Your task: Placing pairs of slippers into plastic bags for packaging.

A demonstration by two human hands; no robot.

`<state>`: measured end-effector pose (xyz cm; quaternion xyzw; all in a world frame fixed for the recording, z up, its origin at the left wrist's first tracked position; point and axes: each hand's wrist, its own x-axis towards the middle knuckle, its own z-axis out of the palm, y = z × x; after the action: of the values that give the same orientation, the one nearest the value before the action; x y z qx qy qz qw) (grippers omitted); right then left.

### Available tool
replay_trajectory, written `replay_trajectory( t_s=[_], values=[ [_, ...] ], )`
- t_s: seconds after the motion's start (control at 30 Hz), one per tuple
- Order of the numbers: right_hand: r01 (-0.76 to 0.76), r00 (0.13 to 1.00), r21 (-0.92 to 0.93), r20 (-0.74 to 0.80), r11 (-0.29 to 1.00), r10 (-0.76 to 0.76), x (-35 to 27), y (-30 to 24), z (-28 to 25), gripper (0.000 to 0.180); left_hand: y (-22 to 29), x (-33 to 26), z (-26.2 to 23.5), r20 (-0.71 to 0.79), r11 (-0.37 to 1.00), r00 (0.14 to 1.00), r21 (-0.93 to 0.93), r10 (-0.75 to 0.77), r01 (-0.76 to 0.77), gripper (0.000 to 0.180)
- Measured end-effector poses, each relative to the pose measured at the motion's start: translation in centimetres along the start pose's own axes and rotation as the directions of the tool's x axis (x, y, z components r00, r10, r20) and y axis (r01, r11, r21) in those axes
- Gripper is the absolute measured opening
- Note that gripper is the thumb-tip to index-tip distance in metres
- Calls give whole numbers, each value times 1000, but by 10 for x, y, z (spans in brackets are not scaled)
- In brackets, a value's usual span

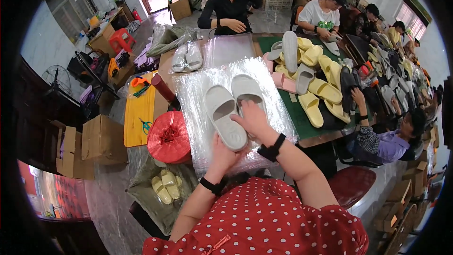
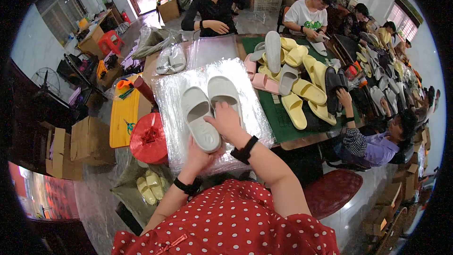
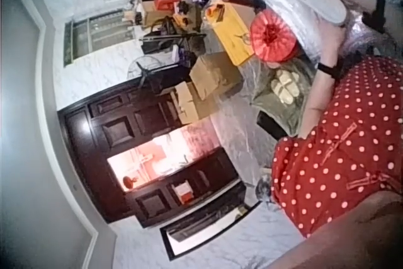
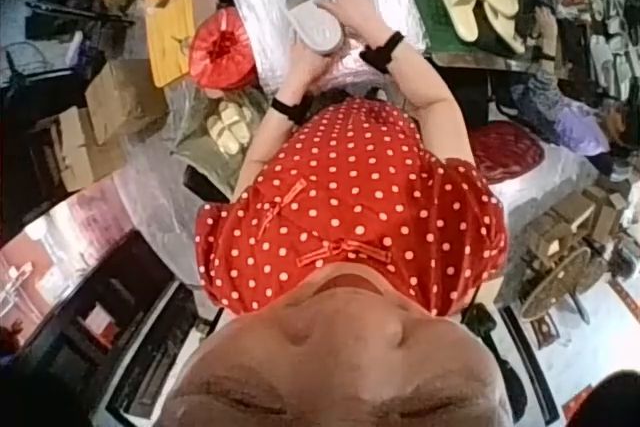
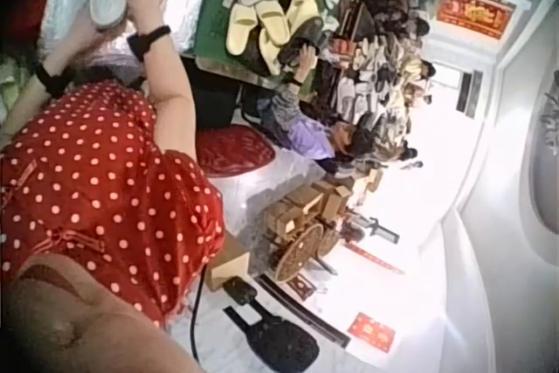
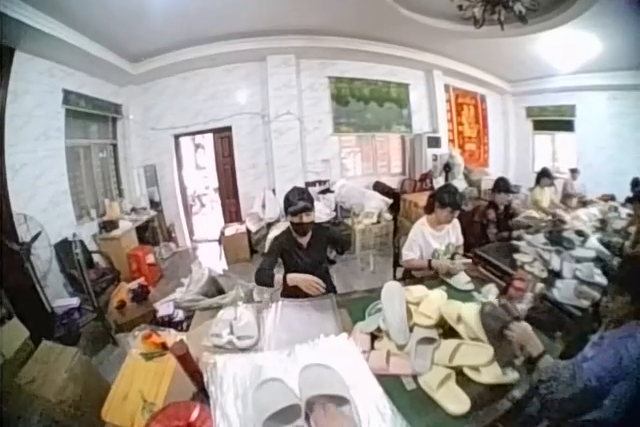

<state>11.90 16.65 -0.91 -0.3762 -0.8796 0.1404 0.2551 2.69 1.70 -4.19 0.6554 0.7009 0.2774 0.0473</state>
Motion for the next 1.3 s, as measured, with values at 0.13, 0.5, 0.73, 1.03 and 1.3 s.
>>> replay_trajectory(
  t_s=[0.13,0.5,0.73,1.03,1.3],
  values=[
    [-30,988,-77,150,997,41,29,4,15,48,1,-3,0,-1,1000,1000,25,-5,5,58],
    [-254,964,86,-53,963,259,25,58,-3,31,1,-4,8,115,970,987,226,-115,87,69],
    [-300,845,325,-345,897,408,-55,140,-58,27,10,-3,10,87,965,979,206,-185,164,79],
    [-246,738,568,-415,785,532,-166,117,-129,17,20,29,-24,136,998,989,2,-62,62,89],
    [-191,819,525,-380,829,430,-185,85,-129,27,-11,6,-22,126,998,990,-7,64,-64,54]
  ],
)
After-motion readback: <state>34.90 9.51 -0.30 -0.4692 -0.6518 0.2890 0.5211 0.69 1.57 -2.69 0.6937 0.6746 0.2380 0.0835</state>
